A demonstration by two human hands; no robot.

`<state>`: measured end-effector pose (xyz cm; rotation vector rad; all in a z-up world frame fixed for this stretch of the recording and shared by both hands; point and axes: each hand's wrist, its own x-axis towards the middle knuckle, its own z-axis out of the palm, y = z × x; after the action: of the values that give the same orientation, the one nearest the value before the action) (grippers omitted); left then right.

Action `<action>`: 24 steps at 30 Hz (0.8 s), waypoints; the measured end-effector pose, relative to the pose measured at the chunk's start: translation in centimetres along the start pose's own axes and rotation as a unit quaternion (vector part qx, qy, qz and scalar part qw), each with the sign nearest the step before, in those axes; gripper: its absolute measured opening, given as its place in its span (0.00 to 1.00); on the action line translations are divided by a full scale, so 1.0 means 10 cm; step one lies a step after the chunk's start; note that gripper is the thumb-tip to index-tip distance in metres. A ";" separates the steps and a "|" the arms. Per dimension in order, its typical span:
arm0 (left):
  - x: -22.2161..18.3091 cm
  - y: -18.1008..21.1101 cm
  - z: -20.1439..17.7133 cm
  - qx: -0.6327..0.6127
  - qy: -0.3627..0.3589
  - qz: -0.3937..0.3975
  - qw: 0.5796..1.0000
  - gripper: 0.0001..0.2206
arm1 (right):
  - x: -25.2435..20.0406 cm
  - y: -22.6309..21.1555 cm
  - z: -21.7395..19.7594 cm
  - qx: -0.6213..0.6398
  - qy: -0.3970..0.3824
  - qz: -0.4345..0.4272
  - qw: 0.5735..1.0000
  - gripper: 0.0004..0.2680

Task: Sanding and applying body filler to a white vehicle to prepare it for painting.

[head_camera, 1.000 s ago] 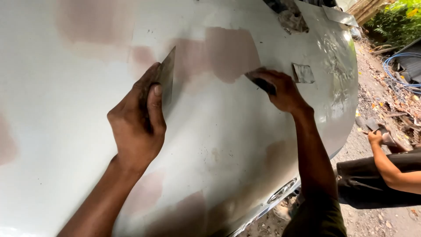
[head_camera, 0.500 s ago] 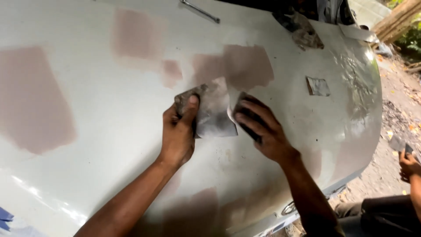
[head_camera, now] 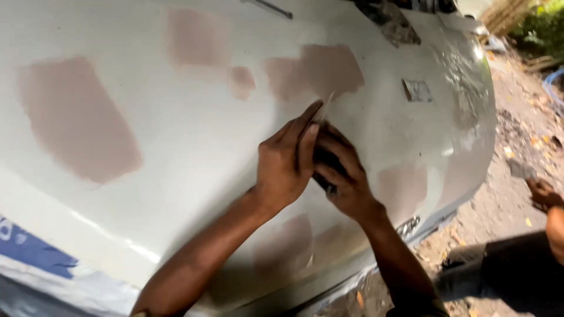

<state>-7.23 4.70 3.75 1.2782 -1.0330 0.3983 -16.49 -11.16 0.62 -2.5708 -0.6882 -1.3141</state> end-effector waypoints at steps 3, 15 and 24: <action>-0.03 0.18 -0.20 -0.033 -0.006 -0.027 0.999 0.15 | 0.00 -0.31 -0.18 -0.057 -0.040 0.043 0.997 0.18; -0.22 0.07 -1.09 -0.358 -0.014 -0.290 0.887 0.14 | 0.10 -1.16 0.07 -0.062 0.038 0.139 0.988 0.16; -0.05 0.16 -1.30 -0.164 -0.139 -0.125 0.968 0.15 | 0.37 -1.28 -0.31 -0.298 -0.059 0.134 0.943 0.16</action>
<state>-3.37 17.19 5.02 1.1628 -1.1011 -0.1485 -22.98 0.19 4.75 -3.0764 0.0822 -1.4505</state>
